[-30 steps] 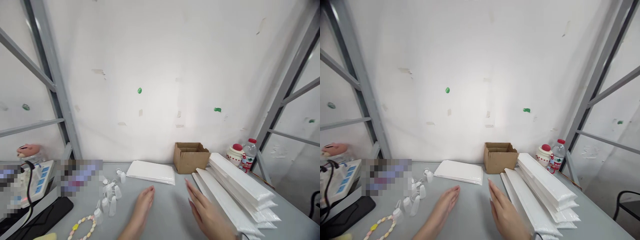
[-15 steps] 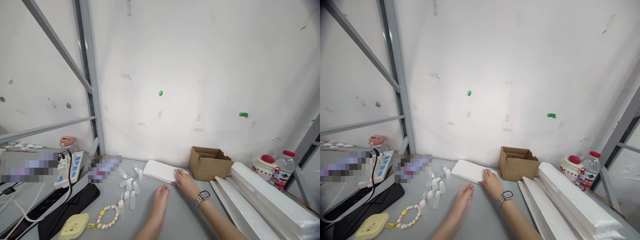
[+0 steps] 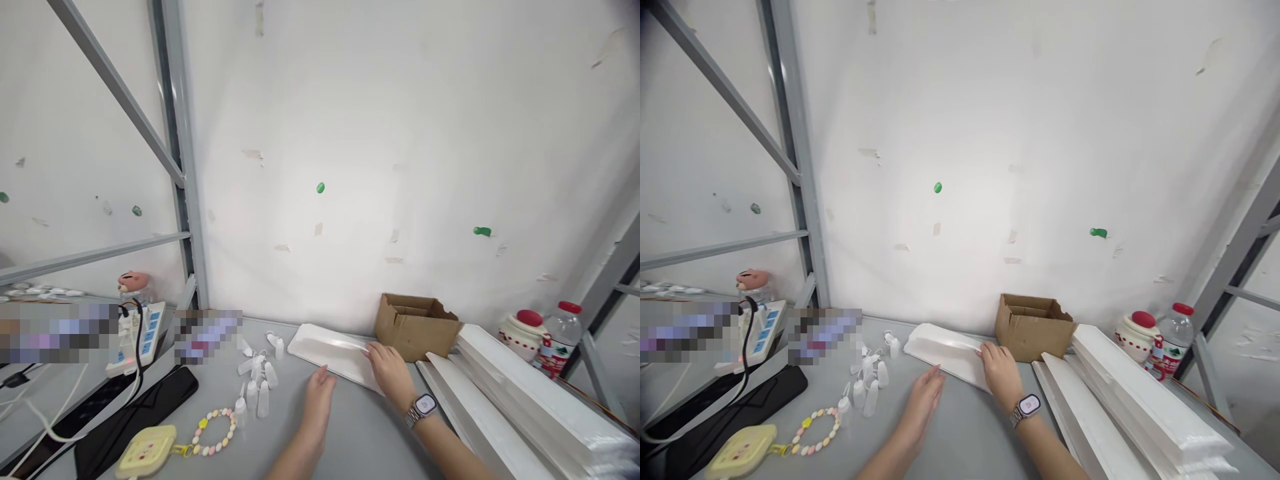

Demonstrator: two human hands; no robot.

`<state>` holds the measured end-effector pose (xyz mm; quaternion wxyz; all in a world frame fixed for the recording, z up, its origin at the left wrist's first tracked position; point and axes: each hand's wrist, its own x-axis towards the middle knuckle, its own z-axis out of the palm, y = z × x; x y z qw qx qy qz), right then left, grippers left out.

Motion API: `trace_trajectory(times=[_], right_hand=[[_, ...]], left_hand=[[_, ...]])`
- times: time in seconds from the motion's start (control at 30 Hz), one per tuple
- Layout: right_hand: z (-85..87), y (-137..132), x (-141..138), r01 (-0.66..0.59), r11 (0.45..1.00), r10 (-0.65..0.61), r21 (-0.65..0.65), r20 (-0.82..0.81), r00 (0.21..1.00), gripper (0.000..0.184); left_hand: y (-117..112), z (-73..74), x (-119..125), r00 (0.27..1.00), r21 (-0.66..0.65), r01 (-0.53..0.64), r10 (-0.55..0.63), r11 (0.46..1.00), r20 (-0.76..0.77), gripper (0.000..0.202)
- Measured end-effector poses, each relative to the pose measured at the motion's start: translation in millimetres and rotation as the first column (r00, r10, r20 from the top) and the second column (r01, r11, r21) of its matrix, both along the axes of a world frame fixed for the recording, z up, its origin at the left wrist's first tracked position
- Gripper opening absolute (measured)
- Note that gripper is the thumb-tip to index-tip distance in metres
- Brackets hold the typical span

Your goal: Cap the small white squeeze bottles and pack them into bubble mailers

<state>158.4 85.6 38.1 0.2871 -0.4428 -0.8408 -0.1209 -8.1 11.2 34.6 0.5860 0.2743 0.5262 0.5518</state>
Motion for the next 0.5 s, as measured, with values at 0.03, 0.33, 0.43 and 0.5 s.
trace_trajectory(times=[0.03, 0.33, 0.43, 0.5], right_hand=[[4.5, -3.5, 3.1, 0.025, 1.000, -0.024, 0.015, -0.051, 0.998, 0.032], [41.9, -78.5, 27.7, -0.187, 0.739, -0.231, -0.647, -0.504, 0.832, 0.045], [39.1, -92.5, 35.7, -0.362, 0.408, -0.183, -0.838, -0.464, 0.866, 0.043], [36.5, -91.2, 38.1, -0.338, 0.456, -0.221, -0.824, -0.472, 0.853, 0.040]], left_hand=[[-0.4, 0.7, -0.3, 1.000, 0.011, -0.010, 0.010, 1.000, 0.001, 0.056], [-3.7, 17.8, -3.0, 0.997, 0.184, -0.010, -0.005, 0.983, 0.080, 0.063], [-5.6, 19.6, -0.6, 0.994, 0.215, 0.054, -0.074, 0.975, 0.086, 0.053], [-7.5, 16.0, 1.7, 0.987, 0.198, 0.122, -0.139, 0.973, 0.076, 0.044]])
